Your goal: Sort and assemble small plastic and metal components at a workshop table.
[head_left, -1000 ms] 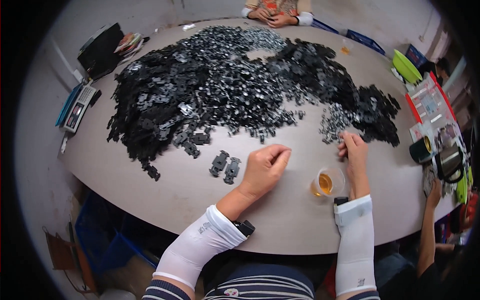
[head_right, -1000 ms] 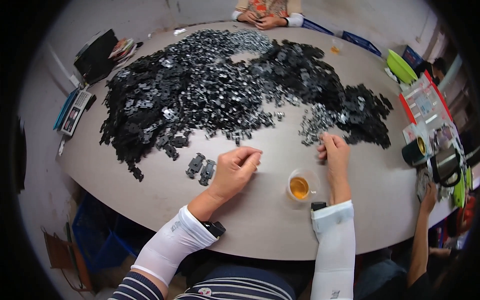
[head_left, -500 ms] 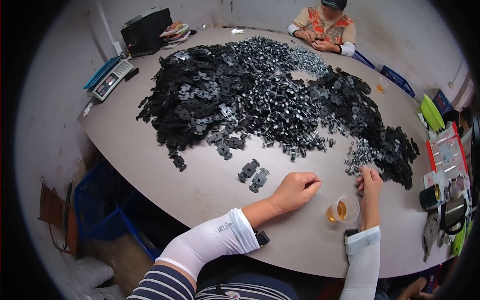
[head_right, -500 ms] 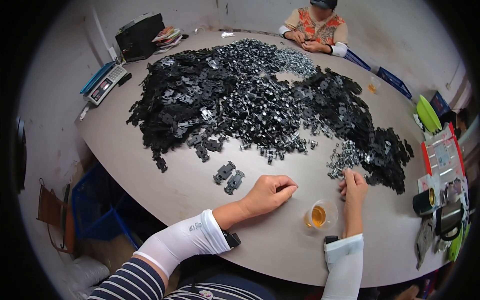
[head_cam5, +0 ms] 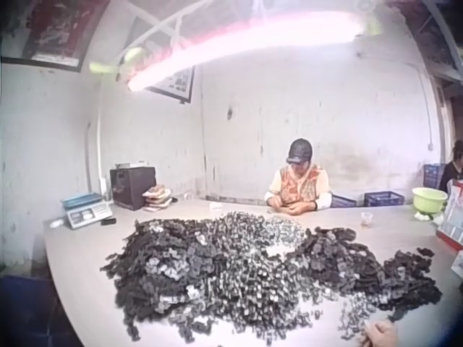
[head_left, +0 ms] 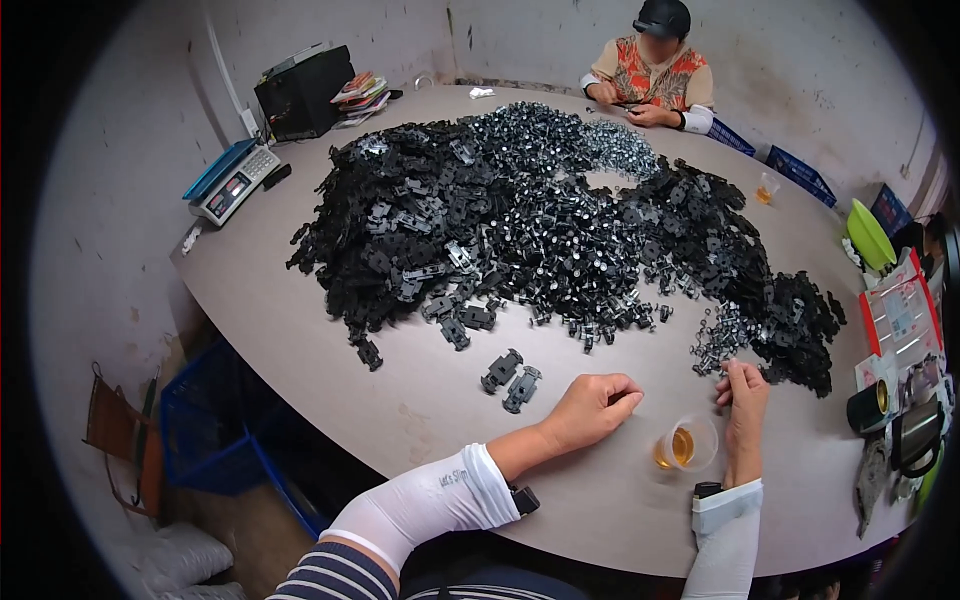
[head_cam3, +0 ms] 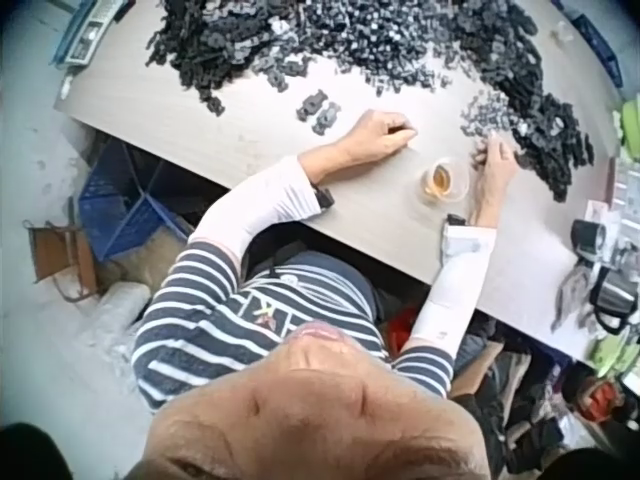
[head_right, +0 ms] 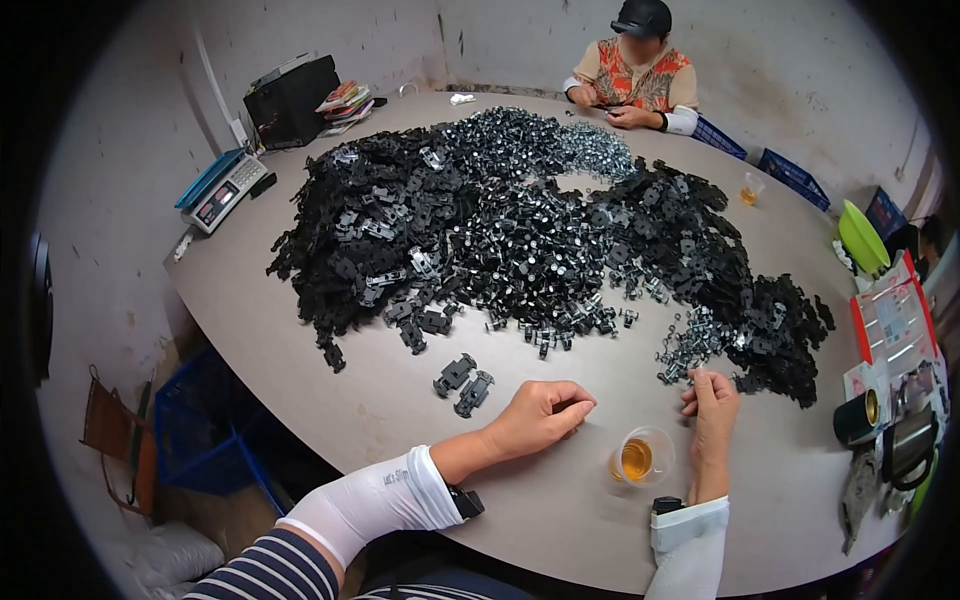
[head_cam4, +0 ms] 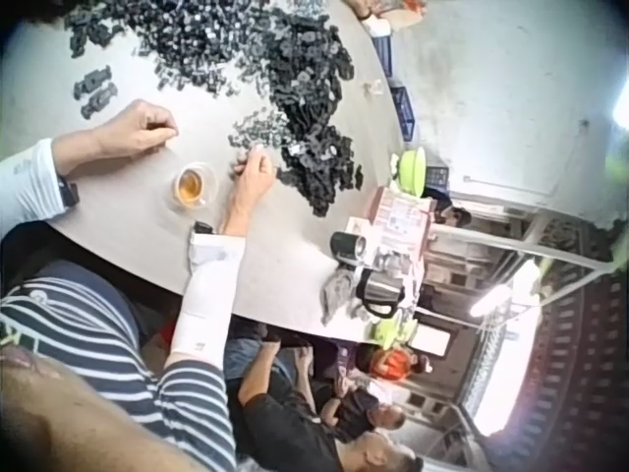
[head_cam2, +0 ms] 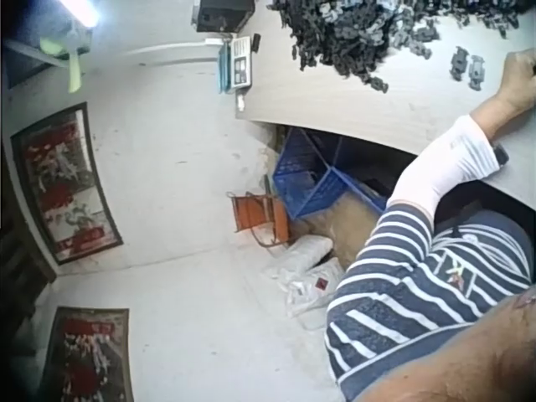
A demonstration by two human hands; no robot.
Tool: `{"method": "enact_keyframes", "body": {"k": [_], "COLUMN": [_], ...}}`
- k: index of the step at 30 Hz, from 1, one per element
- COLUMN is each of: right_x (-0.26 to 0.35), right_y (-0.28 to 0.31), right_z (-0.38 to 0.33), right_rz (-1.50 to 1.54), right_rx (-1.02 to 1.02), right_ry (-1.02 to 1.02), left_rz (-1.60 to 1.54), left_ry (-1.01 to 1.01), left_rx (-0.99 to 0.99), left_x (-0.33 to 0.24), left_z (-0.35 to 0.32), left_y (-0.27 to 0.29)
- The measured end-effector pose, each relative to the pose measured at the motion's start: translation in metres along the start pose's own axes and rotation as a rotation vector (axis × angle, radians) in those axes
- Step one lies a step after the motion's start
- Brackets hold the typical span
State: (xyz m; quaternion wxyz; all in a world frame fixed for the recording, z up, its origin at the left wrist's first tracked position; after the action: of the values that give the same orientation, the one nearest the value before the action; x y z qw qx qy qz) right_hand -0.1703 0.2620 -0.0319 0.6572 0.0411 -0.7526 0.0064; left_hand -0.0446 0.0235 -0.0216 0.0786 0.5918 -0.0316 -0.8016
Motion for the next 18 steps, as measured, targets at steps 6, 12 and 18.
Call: {"method": "enact_keyframes", "body": {"k": [6, 12, 18], "right_x": [0.0006, -0.0073, -0.0035], "right_y": [-0.0021, 0.0050, 0.0019], "right_z": [-0.0015, 0.0045, 0.0009], "right_rz": [0.022, -0.009, 0.020], "right_rx": [0.018, 0.022, 0.027], "right_ry": [-0.017, 0.023, -0.009], "left_rz": [-0.025, -0.017, 0.012], "left_ry": [0.028, 0.024, 0.020], "left_rx": [0.006, 0.016, 0.034], "left_x": [0.0033, 0.0051, 0.0067], "left_z": [0.0003, 0.0008, 0.0005], "left_y": [0.0019, 0.0002, 0.0007]}}
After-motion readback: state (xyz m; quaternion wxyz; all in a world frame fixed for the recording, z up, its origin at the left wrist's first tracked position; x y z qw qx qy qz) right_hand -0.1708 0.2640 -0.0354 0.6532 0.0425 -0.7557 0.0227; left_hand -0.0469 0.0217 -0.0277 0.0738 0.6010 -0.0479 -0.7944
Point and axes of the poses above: each hand's wrist, its own z-axis towards the middle knuckle, its own y-axis out of the back of the hand, x = y × z, the point moved 5 cm from there along z, towards the middle knuckle, and after that the axes turned 9 degrees about -y, right-handed, at the moved point
